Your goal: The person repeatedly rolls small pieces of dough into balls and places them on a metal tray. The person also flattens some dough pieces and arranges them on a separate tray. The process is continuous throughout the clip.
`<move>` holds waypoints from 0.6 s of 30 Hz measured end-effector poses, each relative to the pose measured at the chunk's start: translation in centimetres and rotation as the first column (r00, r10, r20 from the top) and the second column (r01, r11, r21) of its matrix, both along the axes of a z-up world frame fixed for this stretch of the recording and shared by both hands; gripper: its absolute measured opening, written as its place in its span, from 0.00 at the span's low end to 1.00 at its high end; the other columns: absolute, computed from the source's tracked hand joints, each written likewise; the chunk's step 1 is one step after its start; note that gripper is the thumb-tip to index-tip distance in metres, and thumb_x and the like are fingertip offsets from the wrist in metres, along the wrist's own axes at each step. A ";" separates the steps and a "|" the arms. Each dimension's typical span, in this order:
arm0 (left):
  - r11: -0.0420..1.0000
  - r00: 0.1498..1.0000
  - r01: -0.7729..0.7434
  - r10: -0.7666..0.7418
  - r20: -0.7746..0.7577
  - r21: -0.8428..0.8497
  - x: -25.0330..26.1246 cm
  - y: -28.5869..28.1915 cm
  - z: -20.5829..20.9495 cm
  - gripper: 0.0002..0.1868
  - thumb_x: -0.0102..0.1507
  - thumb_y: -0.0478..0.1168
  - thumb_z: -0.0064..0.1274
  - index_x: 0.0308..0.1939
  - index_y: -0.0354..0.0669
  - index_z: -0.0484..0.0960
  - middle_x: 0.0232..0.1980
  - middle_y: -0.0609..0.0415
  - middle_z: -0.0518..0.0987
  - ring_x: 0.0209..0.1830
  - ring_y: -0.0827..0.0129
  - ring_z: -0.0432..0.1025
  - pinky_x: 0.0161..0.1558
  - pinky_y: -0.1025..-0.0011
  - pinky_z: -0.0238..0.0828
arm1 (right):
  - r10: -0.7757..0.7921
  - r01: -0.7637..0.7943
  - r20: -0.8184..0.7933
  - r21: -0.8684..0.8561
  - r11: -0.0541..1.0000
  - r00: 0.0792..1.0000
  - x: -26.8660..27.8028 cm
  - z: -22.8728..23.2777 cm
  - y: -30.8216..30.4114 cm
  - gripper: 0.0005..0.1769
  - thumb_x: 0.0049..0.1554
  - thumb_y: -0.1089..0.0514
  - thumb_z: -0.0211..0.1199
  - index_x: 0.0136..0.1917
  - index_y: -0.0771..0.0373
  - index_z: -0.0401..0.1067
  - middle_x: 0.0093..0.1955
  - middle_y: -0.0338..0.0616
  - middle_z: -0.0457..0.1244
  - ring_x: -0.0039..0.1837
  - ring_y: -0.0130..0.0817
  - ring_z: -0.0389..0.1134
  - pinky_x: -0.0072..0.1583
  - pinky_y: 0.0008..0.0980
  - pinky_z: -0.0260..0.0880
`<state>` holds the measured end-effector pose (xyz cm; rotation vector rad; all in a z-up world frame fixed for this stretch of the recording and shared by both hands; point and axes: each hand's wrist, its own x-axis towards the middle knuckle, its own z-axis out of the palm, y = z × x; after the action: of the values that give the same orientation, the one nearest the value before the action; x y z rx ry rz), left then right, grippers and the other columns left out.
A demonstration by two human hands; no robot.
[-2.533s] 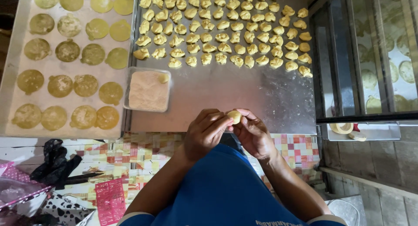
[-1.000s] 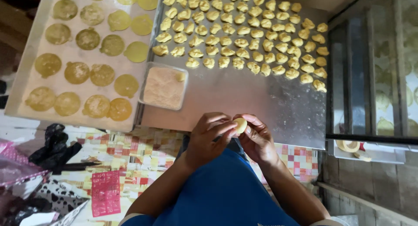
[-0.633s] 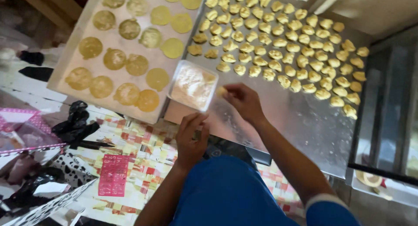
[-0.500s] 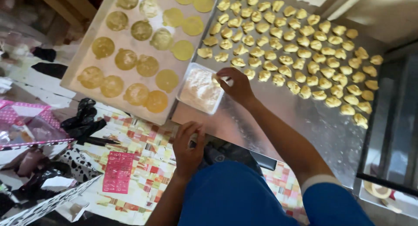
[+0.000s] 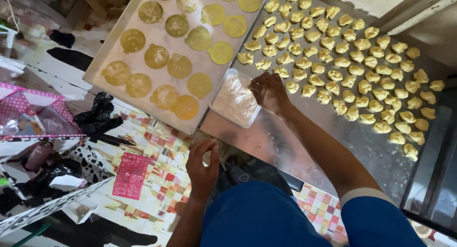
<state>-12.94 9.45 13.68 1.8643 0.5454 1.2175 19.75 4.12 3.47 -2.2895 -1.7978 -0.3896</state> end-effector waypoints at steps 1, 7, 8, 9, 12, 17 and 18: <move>1.000 1.000 0.011 -0.011 0.006 -0.010 0.3 0.1 0.1 0.06 0.65 0.31 0.59 0.45 0.35 0.86 0.40 0.49 0.81 0.35 0.60 0.78 0.41 0.66 0.78 | -0.001 0.001 0.000 -0.018 1.000 1.000 0.6 -1.8 0.1 0.04 0.58 0.50 0.63 0.42 0.46 0.78 0.49 0.29 0.69 0.56 0.33 0.68 0.55 0.35 0.63; 0.996 0.996 0.084 -0.085 -0.035 -0.030 2.1 0.2 0.3 0.06 0.65 0.32 0.59 0.45 0.35 0.85 0.40 0.47 0.82 0.37 0.58 0.79 0.41 0.65 0.79 | -0.101 0.116 -0.249 0.048 0.992 0.963 -0.7 1.5 -1.6 0.04 0.59 0.51 0.65 0.49 0.45 0.78 0.52 0.30 0.70 0.57 0.36 0.69 0.56 0.39 0.65; 0.993 0.993 0.108 -0.109 -0.034 -0.037 2.6 0.3 0.3 0.05 0.65 0.32 0.59 0.45 0.34 0.84 0.40 0.45 0.82 0.36 0.56 0.79 0.41 0.64 0.79 | -0.119 0.171 -0.327 0.135 0.976 0.938 -0.3 1.4 -2.4 0.05 0.58 0.51 0.68 0.49 0.44 0.78 0.54 0.29 0.70 0.58 0.35 0.70 0.56 0.37 0.67; 0.992 0.992 0.125 -0.126 -0.032 -0.033 3.2 0.2 0.3 0.05 0.65 0.32 0.59 0.45 0.34 0.84 0.40 0.45 0.82 0.36 0.56 0.79 0.41 0.64 0.79 | -0.134 0.187 -0.325 0.139 0.972 0.936 -0.3 2.0 -3.8 0.05 0.58 0.51 0.68 0.49 0.44 0.78 0.54 0.29 0.70 0.58 0.35 0.70 0.56 0.37 0.67; 0.976 0.977 0.210 -0.212 -0.033 -0.058 5.9 -0.4 0.3 0.06 0.66 0.33 0.59 0.45 0.34 0.84 0.42 0.45 0.82 0.38 0.56 0.79 0.40 0.63 0.79 | -0.112 0.266 -0.467 0.279 0.923 0.877 -0.2 3.4 -8.9 0.09 0.54 0.61 0.70 0.49 0.50 0.79 0.52 0.39 0.71 0.55 0.44 0.72 0.53 0.40 0.71; 0.898 0.897 0.430 -0.437 -0.066 -0.093 12.4 -3.7 -0.7 0.09 0.62 0.30 0.58 0.47 0.35 0.84 0.46 0.44 0.81 0.44 0.53 0.79 0.43 0.64 0.81 | -0.272 0.522 -0.587 0.308 0.795 0.762 1.9 3.2 -19.8 0.12 0.53 0.63 0.71 0.49 0.49 0.81 0.50 0.37 0.72 0.55 0.42 0.73 0.54 0.38 0.73; 0.882 0.882 0.463 -0.468 -0.059 -0.085 14.3 -4.8 -0.5 0.09 0.62 0.30 0.58 0.47 0.35 0.84 0.46 0.44 0.81 0.44 0.53 0.79 0.43 0.64 0.81 | -0.297 0.547 -0.581 0.317 0.775 0.758 3.5 2.9 -22.6 0.12 0.53 0.63 0.71 0.49 0.49 0.81 0.50 0.37 0.72 0.55 0.42 0.73 0.54 0.38 0.73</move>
<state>1.37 4.67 13.18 1.8483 0.1543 0.7962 23.22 -18.45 6.42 -2.1535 -0.7889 -0.2270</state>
